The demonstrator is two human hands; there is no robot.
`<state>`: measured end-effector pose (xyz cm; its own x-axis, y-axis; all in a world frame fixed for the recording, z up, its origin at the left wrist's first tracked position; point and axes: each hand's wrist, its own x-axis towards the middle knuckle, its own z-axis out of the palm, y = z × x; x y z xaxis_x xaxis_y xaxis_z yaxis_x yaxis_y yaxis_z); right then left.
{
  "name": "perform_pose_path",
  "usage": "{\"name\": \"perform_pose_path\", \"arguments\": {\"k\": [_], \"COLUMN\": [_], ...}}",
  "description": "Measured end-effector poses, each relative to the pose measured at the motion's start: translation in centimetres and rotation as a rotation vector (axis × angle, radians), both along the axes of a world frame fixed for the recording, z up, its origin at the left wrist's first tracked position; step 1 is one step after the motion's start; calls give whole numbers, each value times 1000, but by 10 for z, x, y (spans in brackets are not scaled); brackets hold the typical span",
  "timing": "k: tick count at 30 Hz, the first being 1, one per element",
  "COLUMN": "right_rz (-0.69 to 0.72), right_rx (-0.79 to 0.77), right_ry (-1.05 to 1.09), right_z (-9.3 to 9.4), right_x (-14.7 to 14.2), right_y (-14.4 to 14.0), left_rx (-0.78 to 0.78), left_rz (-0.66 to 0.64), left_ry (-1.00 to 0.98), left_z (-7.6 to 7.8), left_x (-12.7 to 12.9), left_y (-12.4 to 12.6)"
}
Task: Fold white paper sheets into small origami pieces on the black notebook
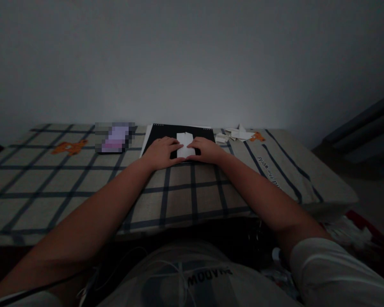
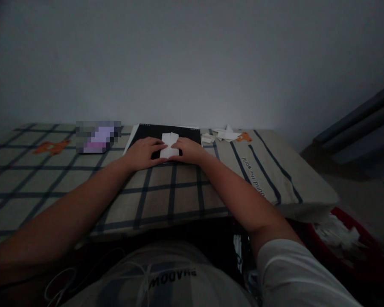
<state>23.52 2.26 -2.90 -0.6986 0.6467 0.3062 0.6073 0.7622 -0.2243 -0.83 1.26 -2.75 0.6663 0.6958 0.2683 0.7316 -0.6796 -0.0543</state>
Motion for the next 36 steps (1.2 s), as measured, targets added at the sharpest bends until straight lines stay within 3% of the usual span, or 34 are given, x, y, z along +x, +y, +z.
{"name": "perform_pose_path", "arguments": {"k": [10,20,24,36], "right_rz": [18,45,-68,-56], "right_rx": [-7,-68,-44,-82], "right_ry": [-17,51,-17,-160], "right_z": [-1,-13,-21,-22], "right_x": [3,0,1,1], "right_y": [-1,8,11,13], "left_rx": [-32,-132,-121,-135], "left_rz": [31,-144,-133,-82], "left_ry": [5,-113,-100,-2], "left_z": [1,-2,-4,-6], "left_x": [0,-5,-4,-3], "left_y": [-2,6,5,5]}}
